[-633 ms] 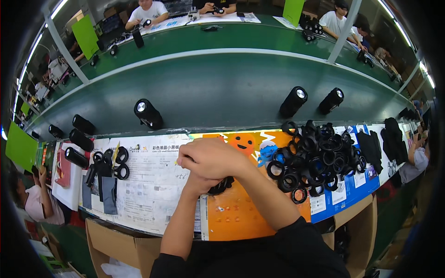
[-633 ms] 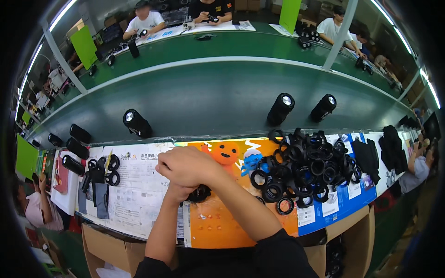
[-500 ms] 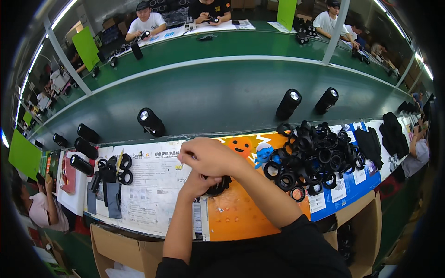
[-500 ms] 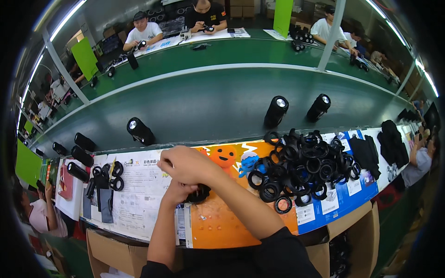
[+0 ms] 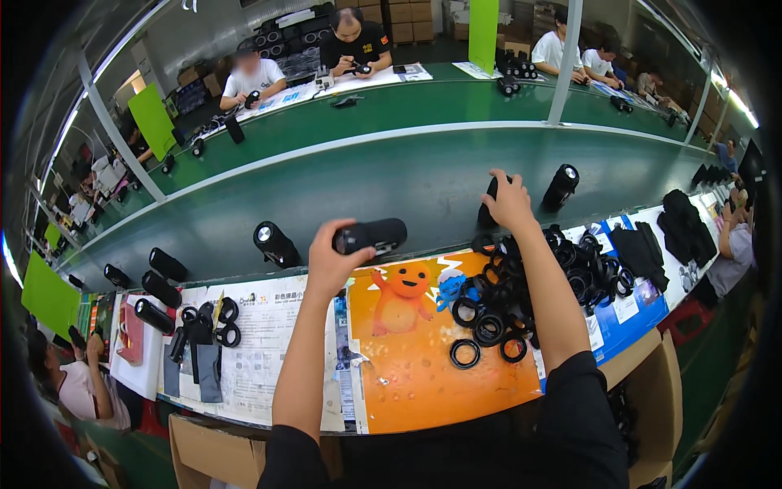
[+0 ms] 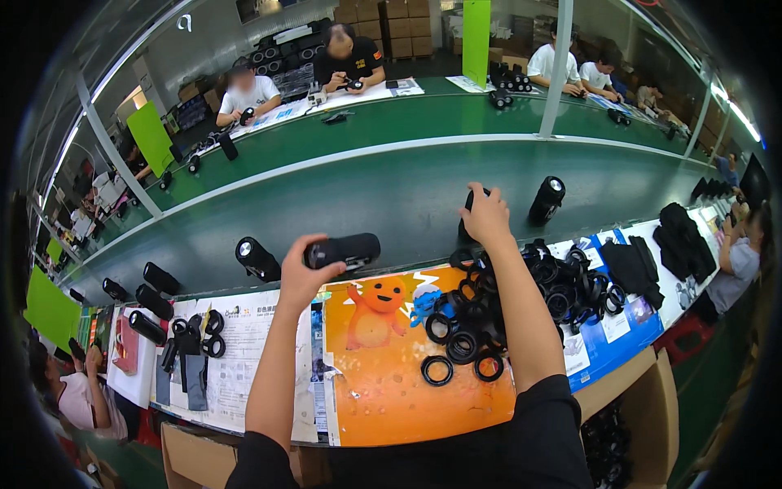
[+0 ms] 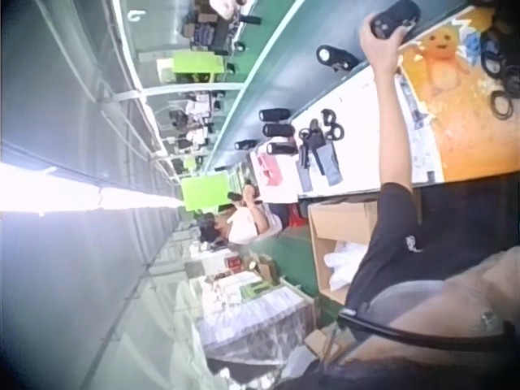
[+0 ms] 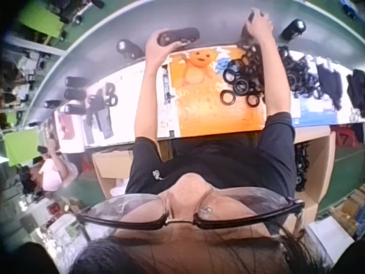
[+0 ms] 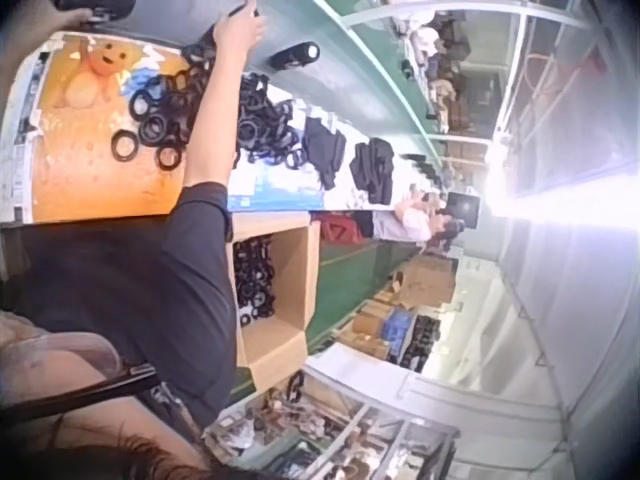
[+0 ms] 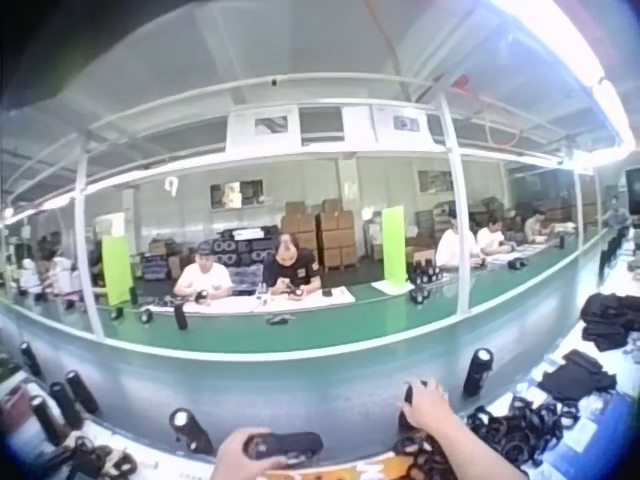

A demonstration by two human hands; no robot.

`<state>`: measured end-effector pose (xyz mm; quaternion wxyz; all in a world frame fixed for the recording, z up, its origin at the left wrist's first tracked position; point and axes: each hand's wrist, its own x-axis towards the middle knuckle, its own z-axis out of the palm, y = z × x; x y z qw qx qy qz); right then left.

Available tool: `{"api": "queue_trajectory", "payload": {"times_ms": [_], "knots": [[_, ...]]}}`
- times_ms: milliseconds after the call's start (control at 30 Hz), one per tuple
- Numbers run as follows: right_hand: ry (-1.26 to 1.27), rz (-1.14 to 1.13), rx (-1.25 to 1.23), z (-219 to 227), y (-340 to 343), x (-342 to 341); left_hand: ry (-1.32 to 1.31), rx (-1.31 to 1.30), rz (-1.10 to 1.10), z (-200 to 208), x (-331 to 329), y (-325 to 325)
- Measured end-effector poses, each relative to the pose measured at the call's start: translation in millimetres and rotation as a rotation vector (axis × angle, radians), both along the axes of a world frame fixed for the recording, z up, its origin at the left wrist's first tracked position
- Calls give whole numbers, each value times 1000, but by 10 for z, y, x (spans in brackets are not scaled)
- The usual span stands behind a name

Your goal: Assembling black electronic device housings by fitting rubber rings onto the exterior.

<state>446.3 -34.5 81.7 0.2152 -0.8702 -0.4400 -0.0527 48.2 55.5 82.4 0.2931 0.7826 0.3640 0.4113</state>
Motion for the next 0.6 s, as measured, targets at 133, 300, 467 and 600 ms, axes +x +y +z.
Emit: {"api": "queue_trajectory", "payload": {"times_ms": [133, 300, 467, 600], "knots": [[-11, 142, 132, 4, -109, -151, 71, 178, 5, 144, 390, 470], [-41, 333, 308, 382, -452, -709, 205, 287, -141, -3, 752, 706], [247, 536, 493, 652, -695, -1343, 166, 416, -71, -49, 611, 441], [581, 572, 488, 639, -849, -1744, -266, 26, -267, -12, 418, -142]]}}
